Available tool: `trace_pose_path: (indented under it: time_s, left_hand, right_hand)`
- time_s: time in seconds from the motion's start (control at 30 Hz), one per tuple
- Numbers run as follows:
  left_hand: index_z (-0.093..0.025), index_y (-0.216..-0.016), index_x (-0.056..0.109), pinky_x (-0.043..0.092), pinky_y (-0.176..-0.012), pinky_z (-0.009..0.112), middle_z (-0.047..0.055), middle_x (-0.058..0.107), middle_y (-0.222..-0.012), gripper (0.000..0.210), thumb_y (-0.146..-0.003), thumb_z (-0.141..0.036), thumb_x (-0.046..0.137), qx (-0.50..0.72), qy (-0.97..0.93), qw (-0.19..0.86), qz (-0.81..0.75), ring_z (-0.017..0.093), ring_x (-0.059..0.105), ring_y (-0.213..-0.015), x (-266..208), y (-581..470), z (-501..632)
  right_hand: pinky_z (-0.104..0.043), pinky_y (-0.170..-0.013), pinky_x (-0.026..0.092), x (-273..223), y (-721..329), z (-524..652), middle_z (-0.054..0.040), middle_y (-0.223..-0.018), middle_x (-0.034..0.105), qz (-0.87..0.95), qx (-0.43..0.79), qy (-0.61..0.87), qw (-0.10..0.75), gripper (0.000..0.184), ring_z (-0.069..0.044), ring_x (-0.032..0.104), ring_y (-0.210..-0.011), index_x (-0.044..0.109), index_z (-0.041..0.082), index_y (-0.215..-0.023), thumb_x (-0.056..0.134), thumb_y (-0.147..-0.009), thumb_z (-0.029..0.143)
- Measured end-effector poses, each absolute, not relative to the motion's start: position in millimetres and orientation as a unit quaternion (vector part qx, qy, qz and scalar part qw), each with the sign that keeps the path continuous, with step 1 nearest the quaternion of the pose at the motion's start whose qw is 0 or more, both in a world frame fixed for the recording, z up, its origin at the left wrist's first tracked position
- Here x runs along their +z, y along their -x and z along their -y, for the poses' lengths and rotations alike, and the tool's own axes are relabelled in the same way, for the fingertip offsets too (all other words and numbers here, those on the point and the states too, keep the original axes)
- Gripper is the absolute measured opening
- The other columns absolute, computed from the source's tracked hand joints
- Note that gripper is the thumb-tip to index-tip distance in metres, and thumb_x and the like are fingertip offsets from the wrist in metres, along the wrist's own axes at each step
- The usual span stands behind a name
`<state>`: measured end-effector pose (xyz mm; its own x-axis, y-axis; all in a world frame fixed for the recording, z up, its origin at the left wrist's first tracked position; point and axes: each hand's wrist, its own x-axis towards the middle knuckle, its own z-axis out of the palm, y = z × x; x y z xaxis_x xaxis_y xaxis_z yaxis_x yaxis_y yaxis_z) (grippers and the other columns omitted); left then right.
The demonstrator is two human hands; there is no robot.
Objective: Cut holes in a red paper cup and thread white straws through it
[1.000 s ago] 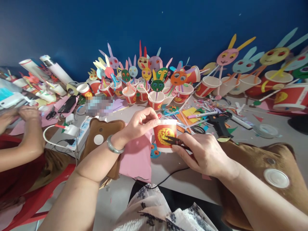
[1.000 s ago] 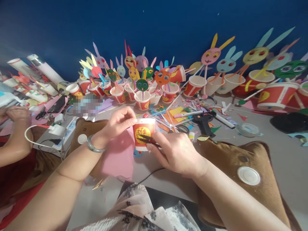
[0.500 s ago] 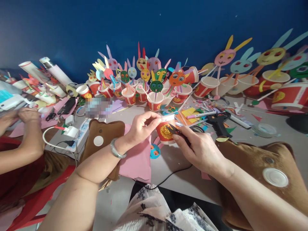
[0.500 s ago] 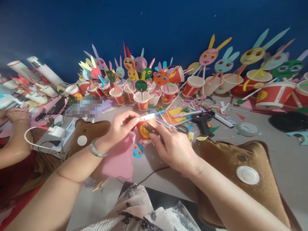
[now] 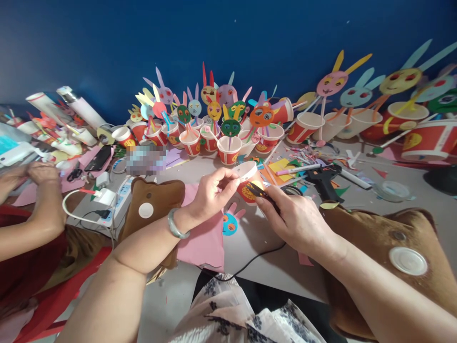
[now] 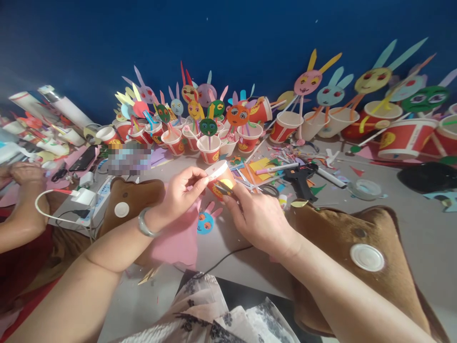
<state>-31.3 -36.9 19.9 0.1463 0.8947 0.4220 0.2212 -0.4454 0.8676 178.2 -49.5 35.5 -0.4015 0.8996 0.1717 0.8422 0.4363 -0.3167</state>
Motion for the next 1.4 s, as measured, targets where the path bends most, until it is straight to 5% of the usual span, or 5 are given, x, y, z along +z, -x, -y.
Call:
trace_pose_path:
  time_s: [0.43, 1.1, 1.4]
  left_hand:
    - [-0.016, -0.093, 0.063, 0.050, -0.063, 0.020, 0.003, 0.071, -0.082, 0.016, -0.096, -0.031, 0.060, 0.481, -0.717, 0.306, -0.402, 0.011, 0.066, -0.072, 23.7, 33.6, 38.5]
    - [-0.017, -0.085, 0.059, 0.044, -0.054, 0.021, -0.002, 0.058, -0.068, 0.032, -0.092, -0.048, 0.065, 0.489, -0.637, 0.422, -0.420, 0.008, 0.052, -0.058, 21.9, 27.0, 39.1]
    - [-0.018, -0.085, 0.057, 0.044, -0.048, 0.020, -0.002, 0.057, -0.062, 0.032, -0.092, -0.049, 0.065, 0.493, -0.616, 0.457, -0.411, 0.008, 0.054, -0.052, 22.6, 23.5, 42.3]
  right_hand:
    - [-0.026, -0.051, 0.029, 36.6, -179.8, 48.8, -0.0023, -0.060, 0.063, 0.845, 0.091, 0.504, 0.155, 0.035, -0.019, 0.061, -0.054, 0.062, 0.020, -0.093, 0.038, -0.100, 0.043]
    - [-0.027, -0.051, 0.026, 41.8, -183.3, 51.1, -0.0002, -0.056, 0.058, 0.839, 0.105, 0.512, 0.151, 0.037, -0.017, 0.054, -0.048, 0.056, 0.022, -0.085, 0.033, -0.101, 0.046]
    - [-0.026, -0.049, 0.020, 36.7, -184.2, 51.9, -0.0014, -0.055, 0.057, 0.855, 0.014, 0.496, 0.153, 0.041, -0.016, 0.050, -0.045, 0.063, 0.020, -0.088, 0.033, -0.101, 0.045]
